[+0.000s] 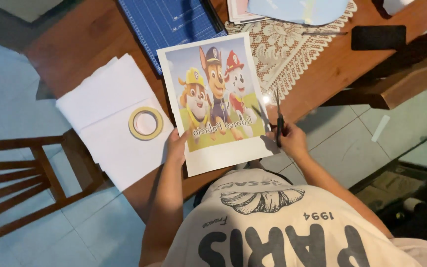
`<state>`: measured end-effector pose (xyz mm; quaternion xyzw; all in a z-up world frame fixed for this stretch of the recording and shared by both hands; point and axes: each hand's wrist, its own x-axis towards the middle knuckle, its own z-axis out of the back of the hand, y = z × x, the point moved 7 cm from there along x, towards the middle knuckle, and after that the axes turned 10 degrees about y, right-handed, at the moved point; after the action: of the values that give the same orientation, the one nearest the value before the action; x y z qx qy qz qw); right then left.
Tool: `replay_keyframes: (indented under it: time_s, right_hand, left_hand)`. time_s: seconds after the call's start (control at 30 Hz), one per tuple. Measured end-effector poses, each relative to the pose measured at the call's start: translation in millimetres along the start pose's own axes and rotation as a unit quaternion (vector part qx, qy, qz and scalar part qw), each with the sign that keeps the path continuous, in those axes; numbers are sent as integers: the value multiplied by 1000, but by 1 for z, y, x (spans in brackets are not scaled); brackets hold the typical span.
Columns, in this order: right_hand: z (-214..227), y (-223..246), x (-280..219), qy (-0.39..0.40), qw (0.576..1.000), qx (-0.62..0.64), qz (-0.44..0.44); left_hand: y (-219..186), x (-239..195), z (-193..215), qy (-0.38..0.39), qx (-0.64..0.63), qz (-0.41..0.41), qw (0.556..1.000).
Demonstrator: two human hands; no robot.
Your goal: Trimming and cutting large printed sheets with cartoon characters using scissors and marking them with a pen.
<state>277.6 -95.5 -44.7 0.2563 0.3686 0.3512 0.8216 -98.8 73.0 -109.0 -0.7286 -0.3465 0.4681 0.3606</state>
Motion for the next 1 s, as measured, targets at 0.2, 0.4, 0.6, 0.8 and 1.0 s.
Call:
replay_keyframes:
  time_s: [0.2,0.4,0.6,0.8,1.0]
  right_hand:
    - [-16,-43,-44,-124,988,29,-90]
    - [-36,-9,-102,-179,869,447,-115]
    - [-14,-32,-91,-214,829,510,-81]
    - [44,-100,-54,-140,870,471,-30]
    - [117,-108,-65,-145,903,384,128]
  left_hand:
    - [1,9,-8,58,-3,13,998]
    - [23,-3,-44,96,-96,61,989]
    - [29,-22,-87,195,-101,161,962]
    - [56,32,-72,202,-193,226,933]
    - [47,-19,-125,283,-78,220,930]
